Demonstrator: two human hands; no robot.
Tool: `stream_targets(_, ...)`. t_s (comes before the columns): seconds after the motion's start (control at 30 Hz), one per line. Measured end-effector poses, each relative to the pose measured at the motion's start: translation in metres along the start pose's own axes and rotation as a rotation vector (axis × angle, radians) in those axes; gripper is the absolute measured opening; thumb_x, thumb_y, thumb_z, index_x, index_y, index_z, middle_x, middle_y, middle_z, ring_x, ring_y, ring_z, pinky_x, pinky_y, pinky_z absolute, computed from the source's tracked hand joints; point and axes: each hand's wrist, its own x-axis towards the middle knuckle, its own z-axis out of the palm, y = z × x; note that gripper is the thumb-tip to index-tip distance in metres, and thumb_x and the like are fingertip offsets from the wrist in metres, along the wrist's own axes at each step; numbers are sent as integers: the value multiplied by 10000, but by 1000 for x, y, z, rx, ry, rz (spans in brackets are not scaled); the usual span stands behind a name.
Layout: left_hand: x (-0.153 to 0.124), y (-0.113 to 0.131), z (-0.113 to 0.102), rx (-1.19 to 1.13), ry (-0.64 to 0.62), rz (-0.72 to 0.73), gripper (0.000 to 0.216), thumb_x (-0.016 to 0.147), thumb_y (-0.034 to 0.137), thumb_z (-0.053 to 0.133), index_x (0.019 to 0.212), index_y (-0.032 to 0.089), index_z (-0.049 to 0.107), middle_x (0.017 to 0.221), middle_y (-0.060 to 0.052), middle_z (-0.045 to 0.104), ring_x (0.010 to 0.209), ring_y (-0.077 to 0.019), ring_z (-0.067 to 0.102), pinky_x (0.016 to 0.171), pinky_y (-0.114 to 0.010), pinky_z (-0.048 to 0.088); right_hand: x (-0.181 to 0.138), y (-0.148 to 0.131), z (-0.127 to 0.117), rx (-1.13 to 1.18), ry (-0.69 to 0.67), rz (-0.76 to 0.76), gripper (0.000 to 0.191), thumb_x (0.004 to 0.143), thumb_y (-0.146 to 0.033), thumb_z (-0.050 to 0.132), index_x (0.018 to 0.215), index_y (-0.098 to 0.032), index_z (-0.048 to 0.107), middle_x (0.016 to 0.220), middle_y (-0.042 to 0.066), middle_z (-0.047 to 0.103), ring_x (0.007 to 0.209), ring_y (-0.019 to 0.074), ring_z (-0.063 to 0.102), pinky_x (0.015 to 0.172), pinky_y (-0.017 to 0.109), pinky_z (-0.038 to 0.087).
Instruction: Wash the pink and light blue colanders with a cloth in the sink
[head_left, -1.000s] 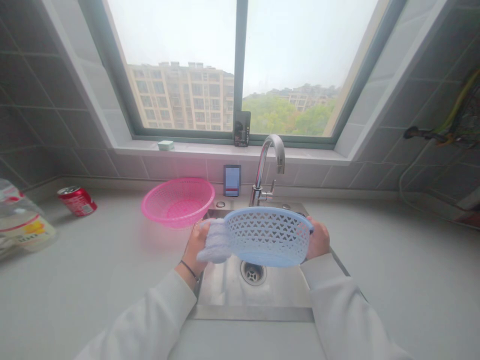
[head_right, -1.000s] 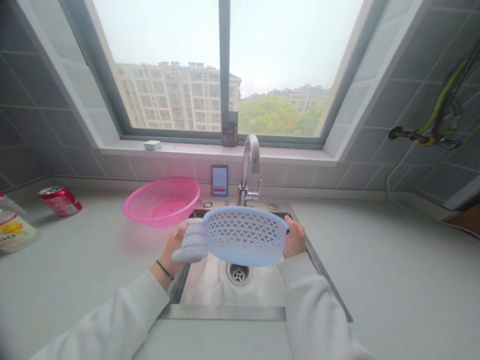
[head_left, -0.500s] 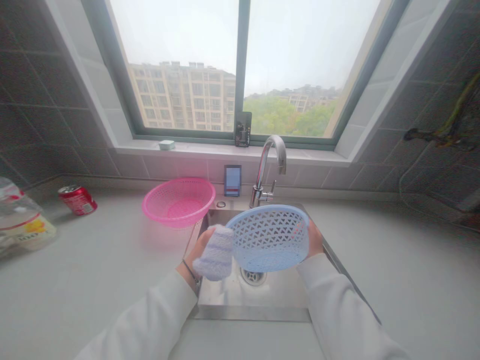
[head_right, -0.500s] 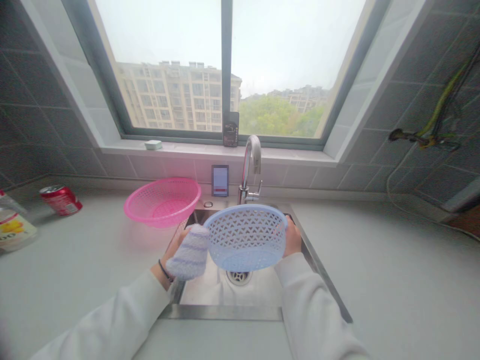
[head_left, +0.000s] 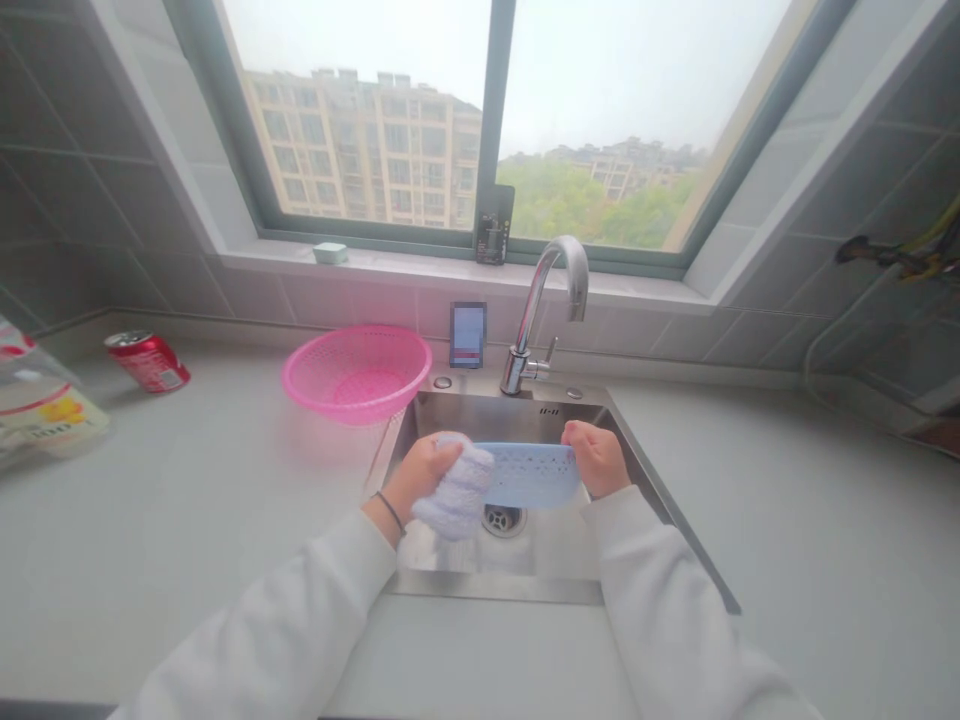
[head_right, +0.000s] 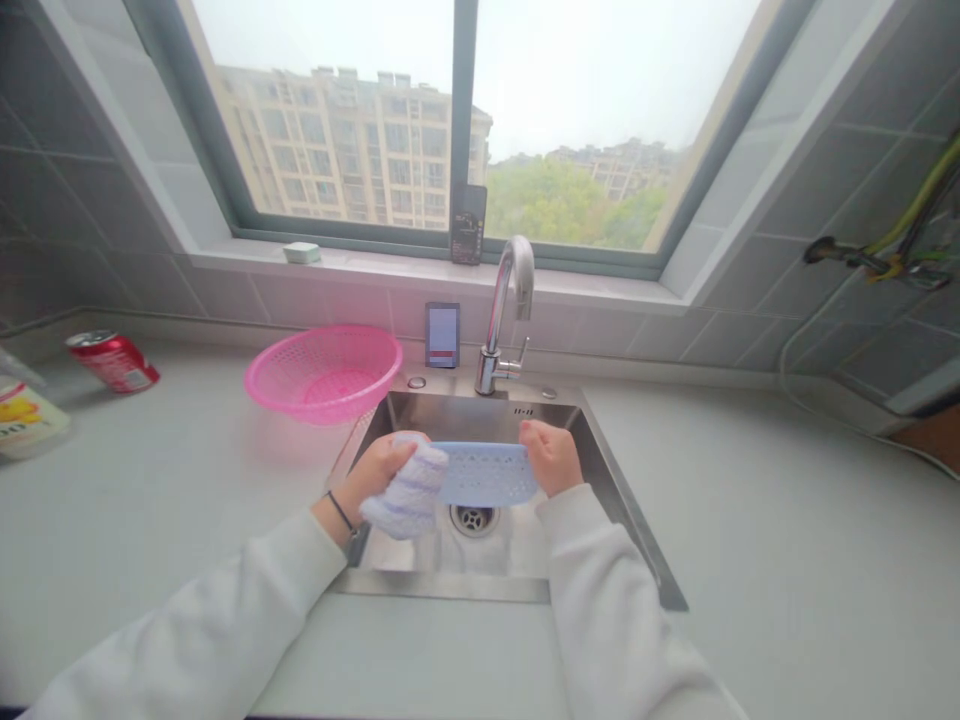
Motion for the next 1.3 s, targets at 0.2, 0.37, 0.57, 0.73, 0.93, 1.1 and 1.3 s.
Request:
stream_targets(0.2, 4, -8, 1, 213, 82, 75, 319, 676, 417, 729, 844, 147, 711, 829, -79, 715, 764, -208, 642, 721, -311, 512, -9, -32, 32, -498, -178, -111, 600, 957, -542, 294, 485, -193, 416, 500, 19, 477, 521, 138, 385, 559, 315, 160)
stream_targets(0.37, 2, -7, 2, 206, 135, 100, 404, 710, 416, 697, 1002, 139, 728, 919, -97, 739, 816, -219, 656, 742, -316, 508, -6, -37, 35, -670, -106, -75, 650, 988, -524, 248, 502, -187, 517, 560, 53, 590, 574, 155, 459, 565, 311, 154)
stream_targets(0.57, 0, -3, 4, 264, 154, 119, 362, 708, 402, 682, 937, 127, 735, 939, -116, 748, 859, -239, 655, 788, -330, 496, -5, -35, 36, -623, -136, -70, 662, 999, -509, 244, 509, -189, 554, 555, 44, 602, 548, 147, 456, 558, 305, 168)
stream_targets(0.73, 2, -3, 5, 302, 28, -7, 444, 687, 383, 682, 1030, 106, 731, 890, -104, 747, 774, -228, 653, 719, -322, 488, -7, -30, 35, -635, -120, -131, 641, 994, -480, 284, 508, -189, 586, 571, 56, 631, 566, 154, 493, 567, 312, 182)
stream_targets(0.93, 1, -3, 4, 406, -9, 44, 320, 701, 353, 640, 904, 120, 724, 884, -91, 741, 827, -230, 656, 770, -313, 482, -8, -22, 31, -592, -63, -224, 603, 980, -452, 309, 497, -185, 549, 551, 60, 599, 569, 149, 493, 571, 305, 217)
stream_targets(1.1, 3, -4, 0, 410, 73, 65, 301, 711, 342, 639, 914, 134, 715, 900, -88, 742, 850, -236, 663, 792, -324, 491, -6, -13, 27, -517, -77, -145, 639, 997, -512, 256, 493, -192, 485, 539, 36, 558, 533, 140, 445, 550, 297, 210)
stream_targets(1.3, 3, -7, -1, 288, 109, 95, 327, 729, 376, 657, 934, 130, 721, 895, -95, 737, 824, -223, 665, 758, -314, 512, -5, -16, 31, -593, -19, -105, 681, 1020, -488, 212, 508, -190, 548, 548, 66, 592, 544, 159, 485, 556, 312, 199)
